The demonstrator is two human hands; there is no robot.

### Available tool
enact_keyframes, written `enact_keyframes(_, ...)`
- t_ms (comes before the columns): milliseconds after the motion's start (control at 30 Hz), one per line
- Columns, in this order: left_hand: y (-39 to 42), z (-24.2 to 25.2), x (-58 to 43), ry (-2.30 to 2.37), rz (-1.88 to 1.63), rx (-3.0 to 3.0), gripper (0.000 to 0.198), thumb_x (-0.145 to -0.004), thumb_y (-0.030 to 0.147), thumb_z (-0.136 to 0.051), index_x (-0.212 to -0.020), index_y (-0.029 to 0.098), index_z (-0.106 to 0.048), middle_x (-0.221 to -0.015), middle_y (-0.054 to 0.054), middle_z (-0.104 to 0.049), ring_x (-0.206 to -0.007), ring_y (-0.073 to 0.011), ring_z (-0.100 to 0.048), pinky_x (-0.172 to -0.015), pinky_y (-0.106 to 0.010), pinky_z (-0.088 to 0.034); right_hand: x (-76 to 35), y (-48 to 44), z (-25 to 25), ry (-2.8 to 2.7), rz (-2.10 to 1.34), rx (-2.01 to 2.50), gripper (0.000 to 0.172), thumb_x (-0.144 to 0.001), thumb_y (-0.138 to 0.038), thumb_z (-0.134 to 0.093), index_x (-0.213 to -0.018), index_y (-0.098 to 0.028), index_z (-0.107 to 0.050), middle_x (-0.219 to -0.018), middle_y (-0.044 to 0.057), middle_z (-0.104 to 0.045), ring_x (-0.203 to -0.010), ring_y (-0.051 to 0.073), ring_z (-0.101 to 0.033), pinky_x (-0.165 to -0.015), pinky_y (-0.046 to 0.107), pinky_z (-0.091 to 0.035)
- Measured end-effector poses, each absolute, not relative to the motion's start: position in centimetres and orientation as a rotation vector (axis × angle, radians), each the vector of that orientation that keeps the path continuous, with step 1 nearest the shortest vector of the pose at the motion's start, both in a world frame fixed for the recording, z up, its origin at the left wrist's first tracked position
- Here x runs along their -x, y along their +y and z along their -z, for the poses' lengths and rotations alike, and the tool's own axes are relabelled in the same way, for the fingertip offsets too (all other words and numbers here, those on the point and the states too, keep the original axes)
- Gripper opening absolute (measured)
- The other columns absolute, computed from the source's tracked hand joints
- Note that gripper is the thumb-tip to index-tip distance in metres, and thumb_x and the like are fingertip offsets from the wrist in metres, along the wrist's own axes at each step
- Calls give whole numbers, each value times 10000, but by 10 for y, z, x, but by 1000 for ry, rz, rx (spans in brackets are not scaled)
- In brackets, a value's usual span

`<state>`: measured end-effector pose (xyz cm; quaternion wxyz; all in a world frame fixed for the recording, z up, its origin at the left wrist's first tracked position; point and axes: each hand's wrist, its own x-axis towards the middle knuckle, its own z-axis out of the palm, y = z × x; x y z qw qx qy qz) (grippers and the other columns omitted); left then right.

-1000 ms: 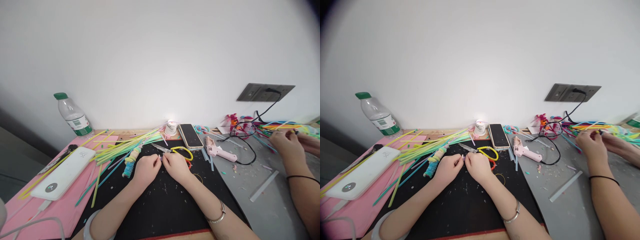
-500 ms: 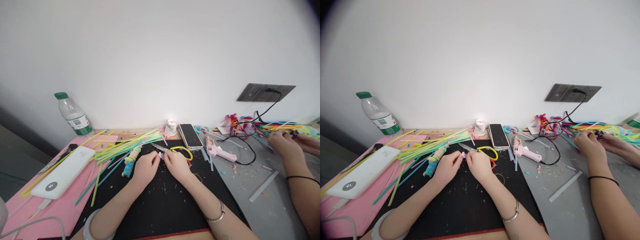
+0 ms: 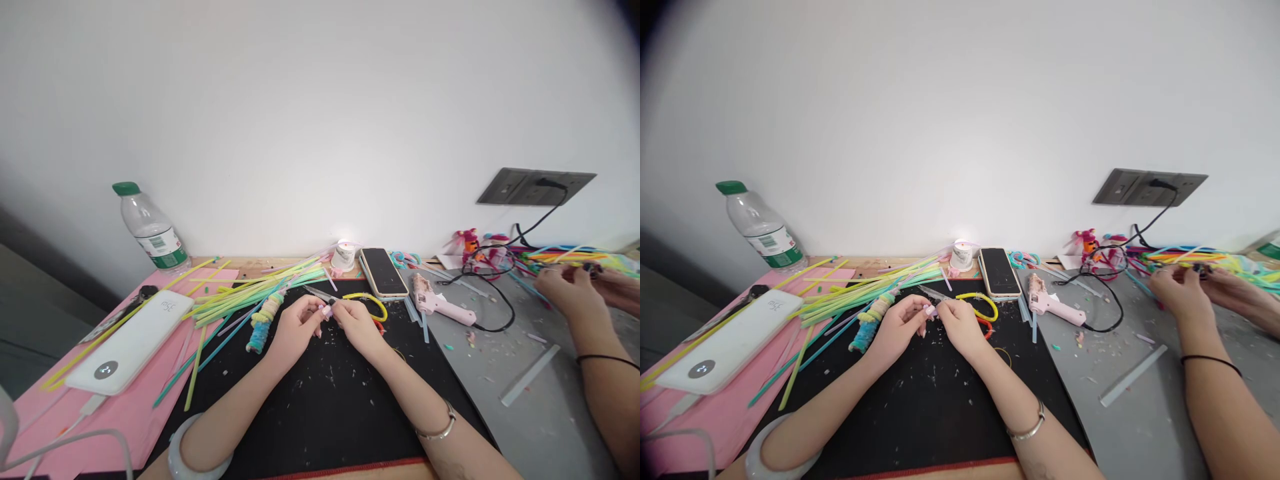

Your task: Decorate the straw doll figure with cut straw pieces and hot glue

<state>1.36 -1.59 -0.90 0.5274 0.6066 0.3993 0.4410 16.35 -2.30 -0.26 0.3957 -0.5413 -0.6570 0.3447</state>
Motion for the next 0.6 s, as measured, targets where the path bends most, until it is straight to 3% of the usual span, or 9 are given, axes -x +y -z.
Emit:
enact_keyframes(133,-15,8,-14,944,-1062,-1395,186,-799,344,-587,-820,161,-557,-672,18,-578,-488,-79,-502,-493,-217,-414,-164,-25,-1,-1752,-725,1379,334,-886,-326,-372,-586,-181,-389,-532,-49,-359,-518,95,-337,-517,228,-252)
enact_keyframes(400,-14,8,-14,937,-1046,-1366,187,-795,330,-592,-781,146,-563,-661,8,-601,-492,-76,-508,-502,-214,-422,-165,-25,-3,-1853,-603,1384,302,-900,-306,-391,-623,-189,-355,-545,-59,-375,-515,89,-361,-523,219,-250)
enact_keyframes(600,-13,10,-16,923,-1019,-1341,203,-808,318,-565,-928,154,-555,-630,33,-561,-477,-80,-508,-486,-212,-418,-165,-25,-2,-1869,-585,1357,282,-879,-228,-388,-607,-193,-322,-536,-60,-371,-500,85,-361,-514,213,-252)
